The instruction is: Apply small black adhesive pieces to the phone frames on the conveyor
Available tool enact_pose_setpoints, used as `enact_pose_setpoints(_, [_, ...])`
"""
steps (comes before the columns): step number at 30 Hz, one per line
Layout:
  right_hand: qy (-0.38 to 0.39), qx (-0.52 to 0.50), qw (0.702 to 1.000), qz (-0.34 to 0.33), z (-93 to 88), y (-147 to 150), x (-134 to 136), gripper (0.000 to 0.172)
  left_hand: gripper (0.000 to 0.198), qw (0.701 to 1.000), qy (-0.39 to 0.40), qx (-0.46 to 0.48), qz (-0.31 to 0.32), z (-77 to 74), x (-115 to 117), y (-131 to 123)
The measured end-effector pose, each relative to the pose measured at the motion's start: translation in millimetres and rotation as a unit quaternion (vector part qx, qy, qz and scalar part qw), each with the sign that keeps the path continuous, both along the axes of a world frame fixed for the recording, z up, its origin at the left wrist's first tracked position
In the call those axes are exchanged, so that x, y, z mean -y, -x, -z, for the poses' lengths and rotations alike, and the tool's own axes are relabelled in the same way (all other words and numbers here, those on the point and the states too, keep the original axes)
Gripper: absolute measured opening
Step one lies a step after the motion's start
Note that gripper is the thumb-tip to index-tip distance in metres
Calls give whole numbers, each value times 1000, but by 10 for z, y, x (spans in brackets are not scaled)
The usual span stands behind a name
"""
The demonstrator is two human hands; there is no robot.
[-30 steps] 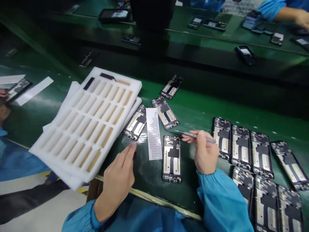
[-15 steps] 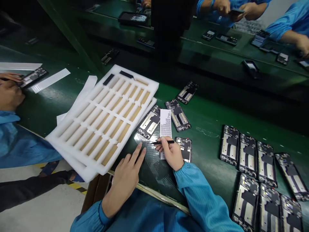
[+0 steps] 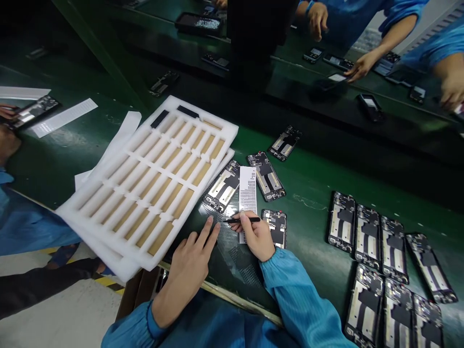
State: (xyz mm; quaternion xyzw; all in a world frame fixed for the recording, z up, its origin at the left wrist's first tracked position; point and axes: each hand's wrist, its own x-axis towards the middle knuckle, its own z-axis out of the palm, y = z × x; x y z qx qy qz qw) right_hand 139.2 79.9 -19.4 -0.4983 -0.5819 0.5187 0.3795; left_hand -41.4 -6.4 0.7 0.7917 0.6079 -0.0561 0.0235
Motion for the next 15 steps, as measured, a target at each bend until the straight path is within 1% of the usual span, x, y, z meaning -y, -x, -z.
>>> enact_pose_setpoints(7, [-4,-3,1000,7,10,-15,5,42,84,1000,-1,-5,-1,-1,-9,-23])
enact_pose_setpoints(15, [-8,-13,1000,1,38,-7,9,41,83,1000,-11,-4,-7,9,3,-40])
